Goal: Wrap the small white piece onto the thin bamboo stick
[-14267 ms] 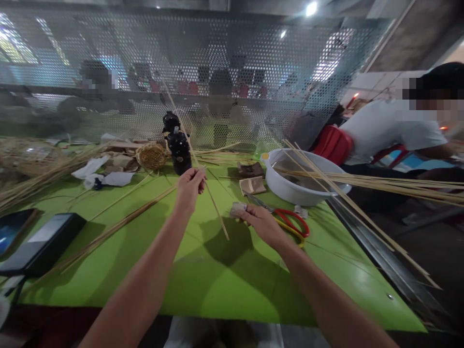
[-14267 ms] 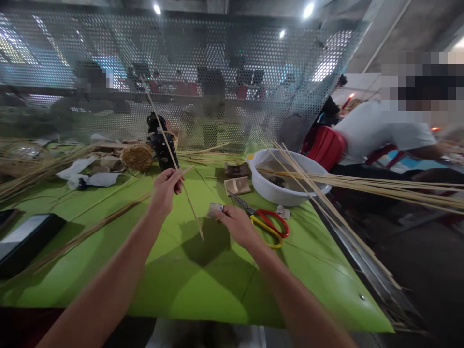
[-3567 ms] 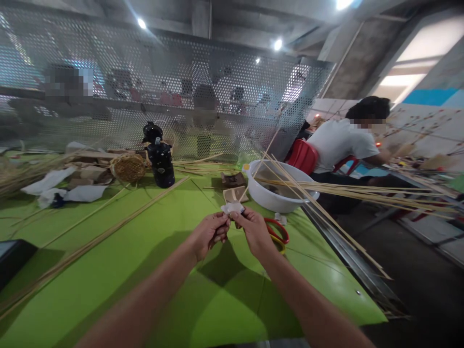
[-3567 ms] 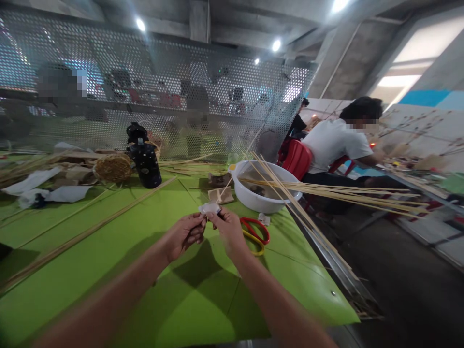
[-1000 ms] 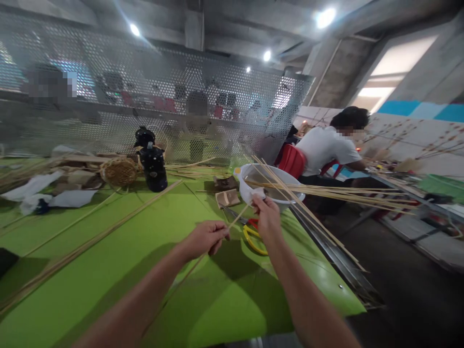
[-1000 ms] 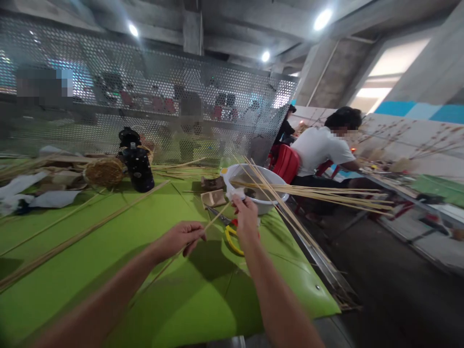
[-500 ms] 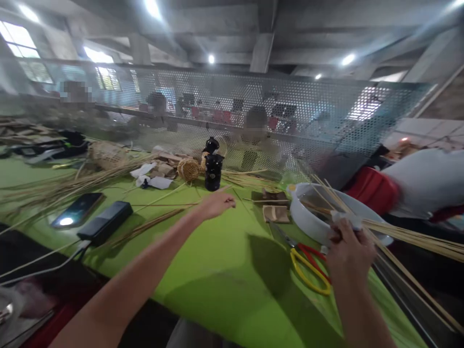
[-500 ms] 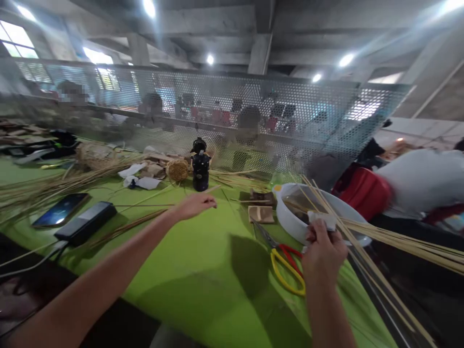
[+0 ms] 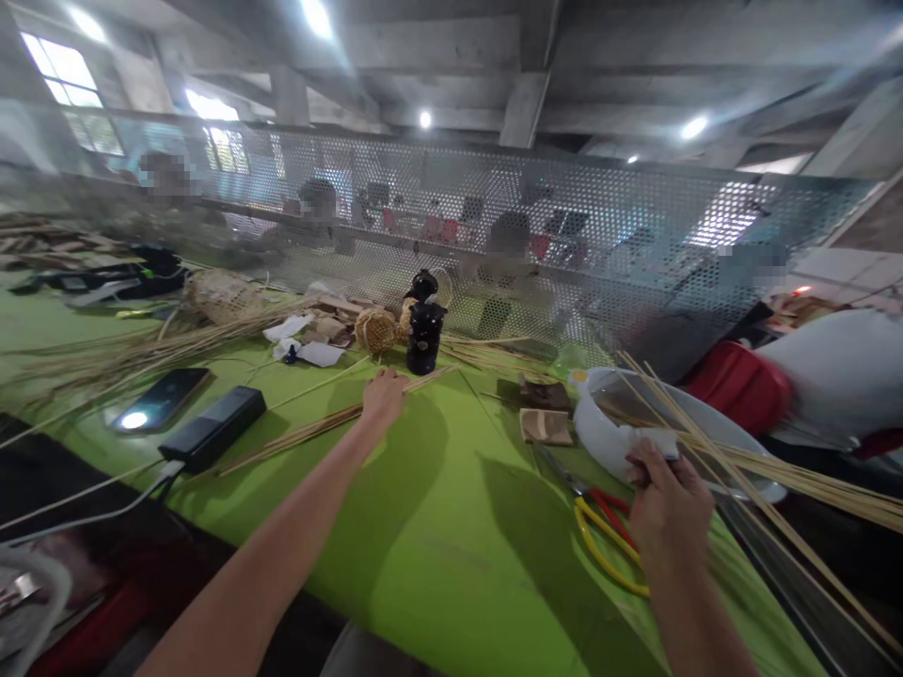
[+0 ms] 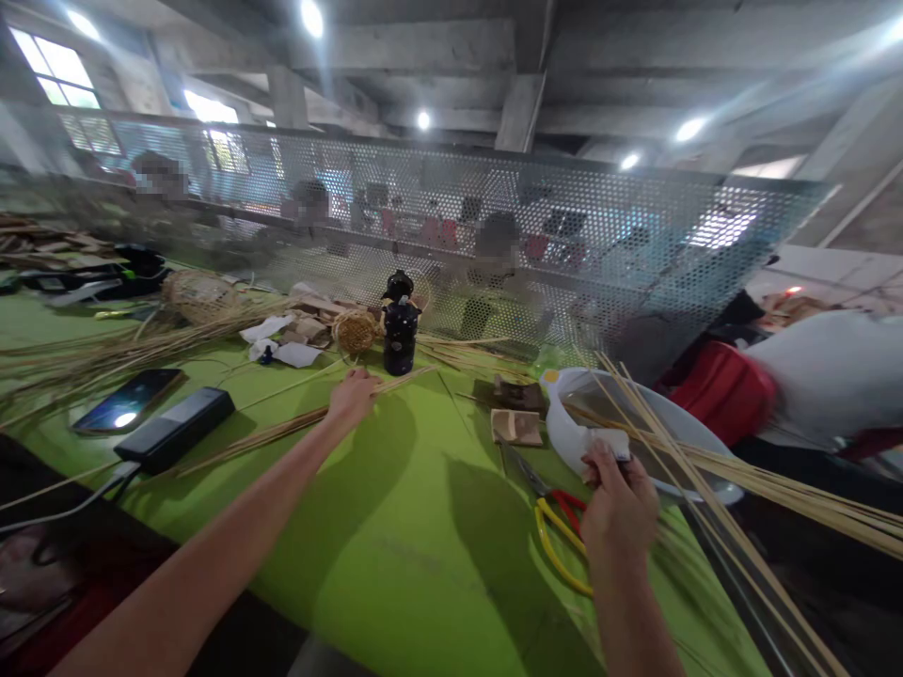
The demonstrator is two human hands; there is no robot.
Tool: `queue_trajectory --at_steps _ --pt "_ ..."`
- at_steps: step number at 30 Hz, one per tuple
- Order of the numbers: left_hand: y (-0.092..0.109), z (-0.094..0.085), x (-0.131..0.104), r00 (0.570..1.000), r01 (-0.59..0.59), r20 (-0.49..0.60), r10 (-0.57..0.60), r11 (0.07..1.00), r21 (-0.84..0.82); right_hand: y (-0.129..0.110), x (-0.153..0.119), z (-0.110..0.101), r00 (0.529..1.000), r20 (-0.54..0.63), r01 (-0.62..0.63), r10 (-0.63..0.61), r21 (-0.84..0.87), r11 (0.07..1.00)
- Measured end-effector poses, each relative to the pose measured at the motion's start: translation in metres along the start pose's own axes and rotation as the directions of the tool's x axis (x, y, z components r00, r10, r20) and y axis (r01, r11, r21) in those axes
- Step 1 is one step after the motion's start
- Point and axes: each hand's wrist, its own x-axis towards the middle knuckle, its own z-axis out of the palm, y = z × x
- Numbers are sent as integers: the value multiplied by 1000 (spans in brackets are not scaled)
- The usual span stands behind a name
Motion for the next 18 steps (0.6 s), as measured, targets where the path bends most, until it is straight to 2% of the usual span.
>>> queue_trajectory --at_steps 4,8,12,18 --pt "-16 -6 2 998 40 -51 -26 953 300 0 -1 1 999 9 -41 40 24 999" --pt "-25 -15 4 997 75 -59 -53 886 458 -2 -6 3 996 44 -83 81 53 995" --pt "-27 -18 3 998 52 -46 -33 864 502 -3 -9 3 993 68 -103 101 26 994" --pt "-25 -18 2 999 3 -32 13 889 457 -1 -9 2 990 55 -133 132 29 991"
